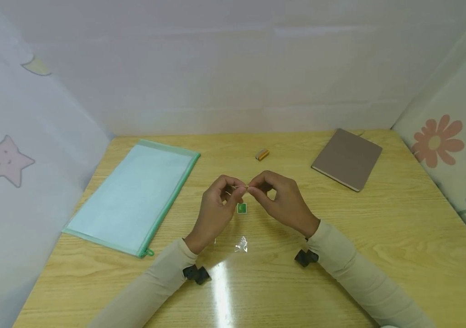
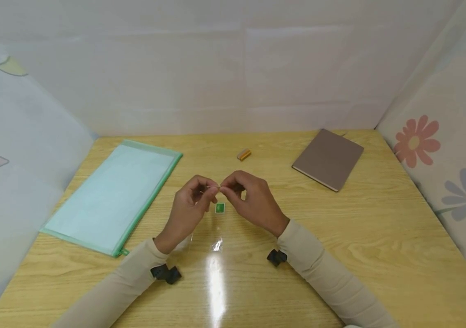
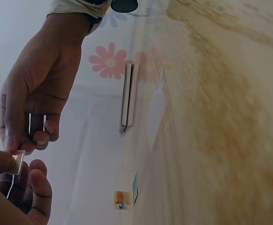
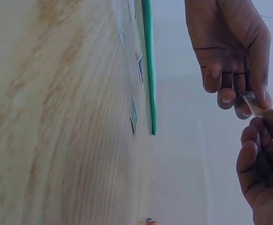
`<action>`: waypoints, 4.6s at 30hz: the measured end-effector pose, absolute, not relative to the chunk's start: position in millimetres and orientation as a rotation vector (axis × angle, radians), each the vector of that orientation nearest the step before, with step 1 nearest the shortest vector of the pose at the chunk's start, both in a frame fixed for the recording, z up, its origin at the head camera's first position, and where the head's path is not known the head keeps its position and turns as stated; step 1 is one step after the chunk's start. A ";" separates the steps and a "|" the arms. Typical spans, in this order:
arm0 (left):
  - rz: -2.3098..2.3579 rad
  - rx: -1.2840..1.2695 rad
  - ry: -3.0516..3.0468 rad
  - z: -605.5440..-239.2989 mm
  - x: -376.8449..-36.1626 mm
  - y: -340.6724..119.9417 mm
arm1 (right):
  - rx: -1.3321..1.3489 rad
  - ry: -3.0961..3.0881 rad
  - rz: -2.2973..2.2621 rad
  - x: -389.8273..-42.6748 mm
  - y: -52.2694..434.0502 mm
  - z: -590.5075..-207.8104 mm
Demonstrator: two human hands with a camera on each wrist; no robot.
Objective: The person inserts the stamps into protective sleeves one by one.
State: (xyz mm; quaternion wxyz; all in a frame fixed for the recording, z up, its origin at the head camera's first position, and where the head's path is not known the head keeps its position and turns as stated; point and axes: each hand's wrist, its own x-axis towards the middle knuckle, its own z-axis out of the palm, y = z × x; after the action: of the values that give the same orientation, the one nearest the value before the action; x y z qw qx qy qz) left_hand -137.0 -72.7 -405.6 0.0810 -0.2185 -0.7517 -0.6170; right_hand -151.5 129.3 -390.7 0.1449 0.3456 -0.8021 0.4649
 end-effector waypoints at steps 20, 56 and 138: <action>-1.785 -0.633 -2.420 -405.3 -133.4 -73.6 | 1.040 -2.309 1.267 -152.3 130.4 -389.9; -0.614 -1.244 -3.216 -389.8 -116.7 -83.7 | 0.653 -3.097 1.125 -189.9 178.5 -426.4; -1.732 -0.937 -2.860 -377.9 -178.4 -149.8 | 1.073 -3.019 0.832 -166.4 111.2 -420.2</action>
State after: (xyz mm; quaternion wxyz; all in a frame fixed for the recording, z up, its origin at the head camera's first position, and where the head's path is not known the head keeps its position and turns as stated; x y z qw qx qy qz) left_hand -178.4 -149.8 -377.9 -0.1645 -0.2661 -0.8124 -0.4921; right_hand -166.4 111.2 -420.2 -0.0842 0.3229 -0.9088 0.2504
